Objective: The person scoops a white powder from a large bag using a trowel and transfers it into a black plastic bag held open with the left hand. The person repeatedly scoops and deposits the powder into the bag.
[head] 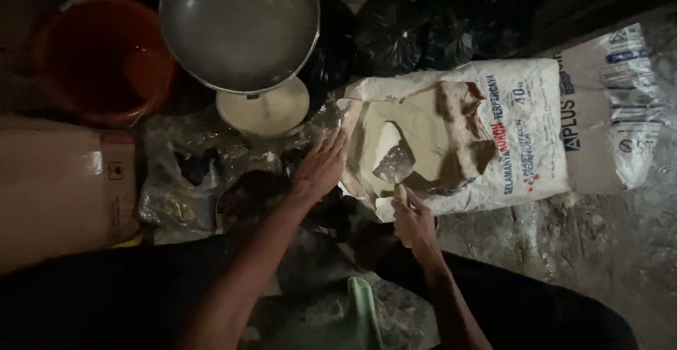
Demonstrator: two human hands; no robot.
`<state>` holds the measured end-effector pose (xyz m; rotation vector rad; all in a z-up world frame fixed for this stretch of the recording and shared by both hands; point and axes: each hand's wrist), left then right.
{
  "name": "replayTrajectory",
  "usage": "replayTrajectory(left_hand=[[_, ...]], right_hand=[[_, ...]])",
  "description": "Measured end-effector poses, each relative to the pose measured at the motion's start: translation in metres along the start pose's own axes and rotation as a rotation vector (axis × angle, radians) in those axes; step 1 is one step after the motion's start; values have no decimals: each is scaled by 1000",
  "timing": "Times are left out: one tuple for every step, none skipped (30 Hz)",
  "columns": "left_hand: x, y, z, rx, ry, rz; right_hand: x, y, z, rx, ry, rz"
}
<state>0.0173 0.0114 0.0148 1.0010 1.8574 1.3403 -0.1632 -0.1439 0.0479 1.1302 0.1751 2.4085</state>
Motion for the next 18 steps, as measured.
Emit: replayTrajectory(left_hand=[[4, 12, -4, -84, -38, -39], [10, 24, -9, -168, -75, -78], [8, 24, -8, -174, -71, -84], [6, 25, -7, 63, 123, 86], [8, 24, -7, 302, 319, 258], [20, 20, 0, 302, 326, 258], [28, 17, 10, 247, 314, 231], [35, 14, 20, 191, 302, 204], [44, 10, 27, 188, 305, 198], [52, 6, 34, 65, 240, 154], [60, 0, 41, -58, 174, 111], [64, 3, 43, -59, 176, 107], [70, 5, 43, -42, 190, 140], [75, 7, 44, -25, 203, 173], [82, 0, 45, -23, 210, 173], [88, -8, 47, 28, 202, 158], [93, -15, 49, 78, 193, 139], [94, -14, 48, 80, 201, 136]], right_hand=[[20, 3, 19, 104, -41, -61], [42, 5, 38, 207, -81, -124], [51, 10, 43, 208, -72, -122], [61, 15, 47, 216, -31, -98], [73, 19, 49, 225, 1, -68], [83, 21, 47, 228, 2, -62], [90, 23, 46, 200, -21, -85], [97, 24, 45, 172, -43, -109], [117, 22, 62, 173, -36, -108], [136, 20, 79, 100, -90, -105], [155, 17, 96, 26, -146, -101], [154, 19, 82, 27, -142, -100], [154, 22, 68, -5, -101, -71], [153, 25, 54, -36, -60, -41], [153, 25, 40, -30, -61, -37], [152, 26, 26, -25, -62, -39], [150, 27, 12, -19, -61, -41], [159, 21, 25, -13, -59, -37]])
Point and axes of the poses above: each hand's wrist, its own x-axis away from the middle knuckle, its own y-axis out of the back of the hand, z = x × y, and after that the axes turned 8 degrees about x, right-handed
